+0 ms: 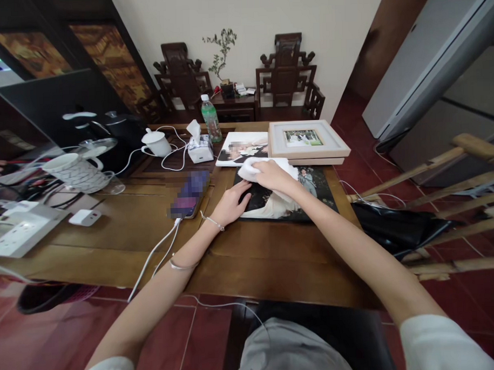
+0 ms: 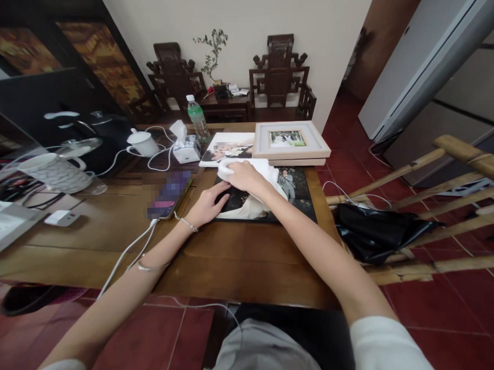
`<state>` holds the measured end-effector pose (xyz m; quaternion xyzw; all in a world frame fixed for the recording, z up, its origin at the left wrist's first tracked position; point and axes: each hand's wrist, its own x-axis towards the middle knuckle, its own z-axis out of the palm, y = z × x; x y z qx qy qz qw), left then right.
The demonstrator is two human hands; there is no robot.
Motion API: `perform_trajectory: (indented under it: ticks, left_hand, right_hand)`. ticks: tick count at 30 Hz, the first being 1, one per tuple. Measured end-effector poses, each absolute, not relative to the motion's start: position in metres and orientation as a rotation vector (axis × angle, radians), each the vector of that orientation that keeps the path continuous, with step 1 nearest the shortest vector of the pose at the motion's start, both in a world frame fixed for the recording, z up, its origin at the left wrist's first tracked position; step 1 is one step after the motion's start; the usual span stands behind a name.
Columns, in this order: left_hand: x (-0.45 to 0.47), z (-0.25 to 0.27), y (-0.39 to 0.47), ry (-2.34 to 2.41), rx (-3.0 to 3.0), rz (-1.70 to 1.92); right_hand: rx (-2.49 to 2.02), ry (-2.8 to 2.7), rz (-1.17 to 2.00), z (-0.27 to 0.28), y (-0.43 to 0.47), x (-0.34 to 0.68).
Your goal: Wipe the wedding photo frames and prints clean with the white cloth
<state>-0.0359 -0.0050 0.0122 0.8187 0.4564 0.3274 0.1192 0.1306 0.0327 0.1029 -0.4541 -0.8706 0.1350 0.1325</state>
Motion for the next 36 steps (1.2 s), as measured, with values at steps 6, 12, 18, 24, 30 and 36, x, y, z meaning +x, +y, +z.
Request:
perform_trajectory:
  ticks: [6, 12, 18, 24, 30, 36]
  left_hand:
    - [-0.037, 0.012, -0.006, 1.36, 2.406, 0.941]
    - [-0.037, 0.008, -0.005, 1.352, 2.408, 0.953]
    - [-0.037, 0.008, -0.004, 1.336, 2.419, 0.96]
    - [-0.037, 0.008, -0.004, 1.335, 2.414, 0.969]
    - [-0.037, 0.007, -0.004, 1.339, 2.417, 0.977]
    - [-0.037, 0.007, -0.003, 1.336, 2.417, 0.98]
  right_hand:
    - [-1.244, -2.54, 0.429, 0.106, 0.045, 0.121]
    - [-1.469, -2.467, 0.369, 0.102, 0.047, 0.199]
    - [-1.555, -2.378, 0.301, 0.094, 0.044, 0.278]
    - [-1.575, -2.443, 0.282, 0.085, -0.019, 0.3]
    - [-1.526, -2.596, 0.337, 0.087, -0.108, 0.294]
    - [-1.512, -2.629, 0.371, 0.093, -0.095, 0.281]
